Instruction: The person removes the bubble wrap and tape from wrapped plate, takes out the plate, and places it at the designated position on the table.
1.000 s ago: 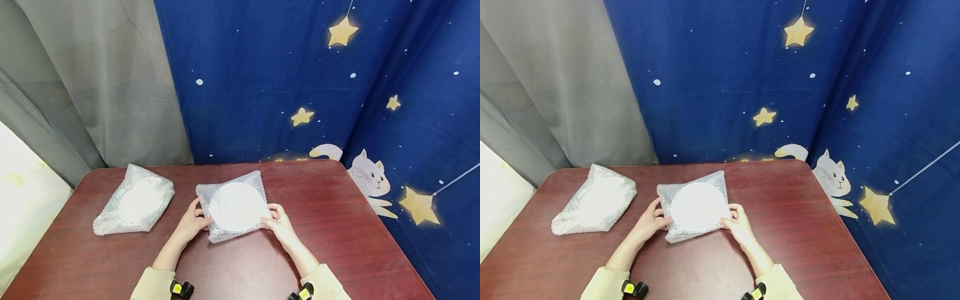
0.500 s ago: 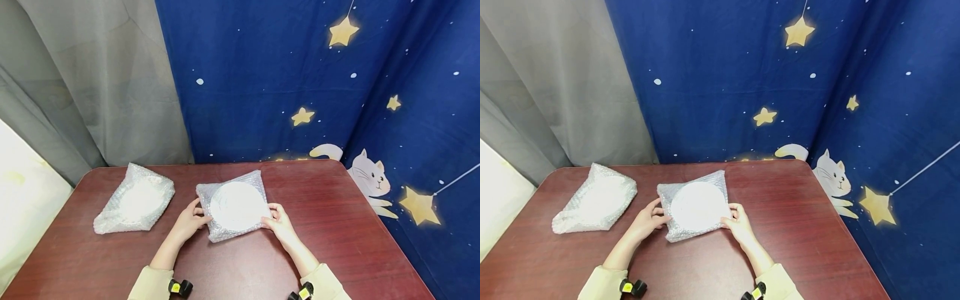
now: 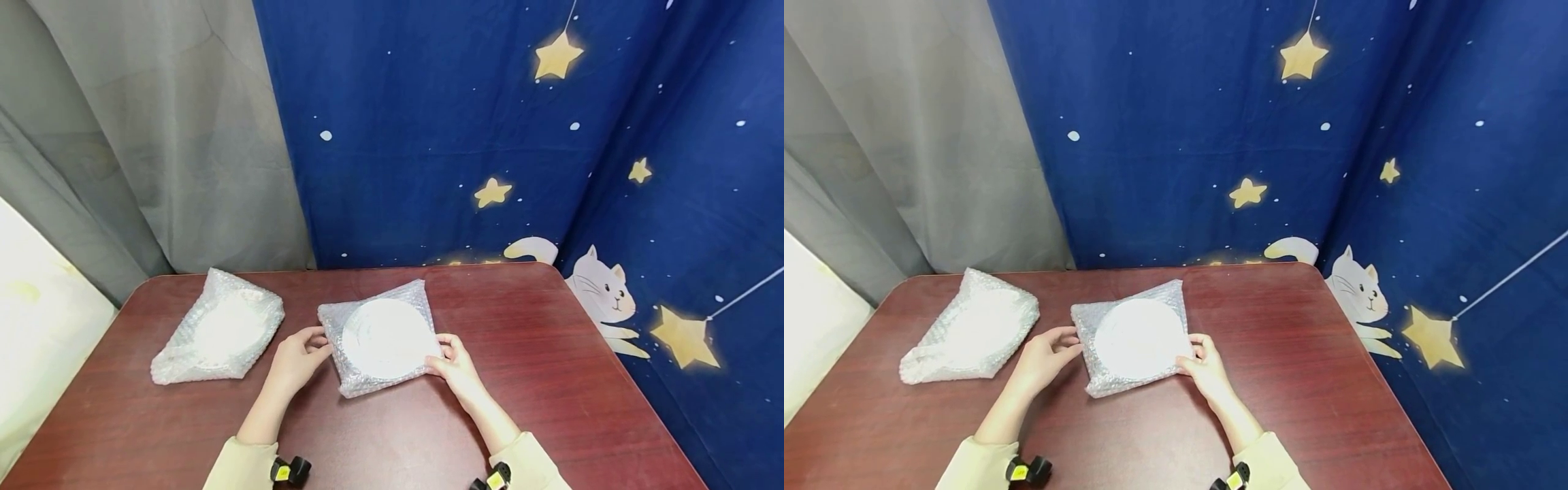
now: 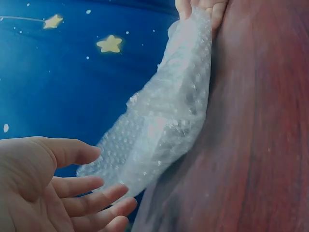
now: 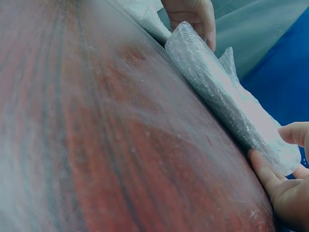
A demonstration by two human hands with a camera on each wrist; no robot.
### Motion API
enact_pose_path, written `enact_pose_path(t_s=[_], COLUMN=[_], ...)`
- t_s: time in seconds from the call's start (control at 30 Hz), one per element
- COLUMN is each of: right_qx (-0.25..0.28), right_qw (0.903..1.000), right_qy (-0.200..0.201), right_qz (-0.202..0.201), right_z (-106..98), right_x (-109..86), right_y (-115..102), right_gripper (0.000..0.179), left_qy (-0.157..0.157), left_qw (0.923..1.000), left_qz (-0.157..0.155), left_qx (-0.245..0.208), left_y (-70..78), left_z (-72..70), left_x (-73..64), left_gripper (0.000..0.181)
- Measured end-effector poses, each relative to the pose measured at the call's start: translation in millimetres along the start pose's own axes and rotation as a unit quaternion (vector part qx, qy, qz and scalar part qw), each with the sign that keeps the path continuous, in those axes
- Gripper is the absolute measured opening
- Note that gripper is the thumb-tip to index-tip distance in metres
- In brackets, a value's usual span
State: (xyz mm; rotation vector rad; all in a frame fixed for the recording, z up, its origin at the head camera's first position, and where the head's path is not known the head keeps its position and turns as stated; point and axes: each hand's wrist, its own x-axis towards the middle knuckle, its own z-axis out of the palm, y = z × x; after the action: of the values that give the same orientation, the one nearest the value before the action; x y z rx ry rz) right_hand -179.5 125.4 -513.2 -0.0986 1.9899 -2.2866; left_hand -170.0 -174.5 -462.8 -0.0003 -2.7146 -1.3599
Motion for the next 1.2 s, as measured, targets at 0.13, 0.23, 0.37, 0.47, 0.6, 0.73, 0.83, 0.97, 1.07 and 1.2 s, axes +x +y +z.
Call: enact_pose_path(t_s=[0.13,0.23,0.37,0.47,0.6,0.73,0.83,0.97,1.07,1.2], right_qx=[0.003,0.001,0.001,0.001,0.000,-0.002,-0.003,-0.004,-0.004,-0.002], right_qw=[1.0000,1.0000,0.9999,0.9998,0.9999,1.0000,1.0000,1.0000,1.0000,1.0000], right_qy=[0.001,0.000,-0.004,-0.007,-0.007,-0.005,-0.001,0.002,-0.002,-0.004], right_qz=[0.004,0.001,-0.011,-0.018,-0.015,-0.006,0.000,0.003,0.000,-0.006], right_z=[1,1,0,-1,-1,-1,0,0,0,0], right_x=[0.2,0.5,0.5,0.6,1.2,1.5,1.6,1.2,0.6,0.7], right_y=[0,1,3,3,3,1,-1,-1,-1,0], right_gripper=[0.048,0.048,0.047,0.047,0.048,0.048,0.049,0.048,0.048,0.047], left_qy=[0.015,0.035,0.058,0.061,0.052,0.028,0.013,0.003,-0.008,-0.035], left_qw=[0.9998,0.9989,0.9954,0.9890,0.9749,0.9636,0.9565,0.9478,0.9449,0.9431], left_qz=[0.013,0.032,0.077,0.134,0.214,0.260,0.282,0.304,0.308,0.304], left_qx=[-0.001,-0.002,0.001,0.013,0.037,0.055,0.072,0.097,0.111,0.131], left_y=[7.3,11.4,16.3,20.7,24.1,24.5,25.0,24.8,24.0,24.1], left_z=[1.0,5.5,13.0,18.1,23.6,29.2,32.9,37.3,40.9,44.9], left_x=[-2.3,-3.5,-4.9,-5.1,-3.9,-2.8,-1.9,-0.7,-0.3,-0.5], left_gripper=[0.035,0.030,0.025,0.023,0.024,0.025,0.024,0.025,0.023,0.022])
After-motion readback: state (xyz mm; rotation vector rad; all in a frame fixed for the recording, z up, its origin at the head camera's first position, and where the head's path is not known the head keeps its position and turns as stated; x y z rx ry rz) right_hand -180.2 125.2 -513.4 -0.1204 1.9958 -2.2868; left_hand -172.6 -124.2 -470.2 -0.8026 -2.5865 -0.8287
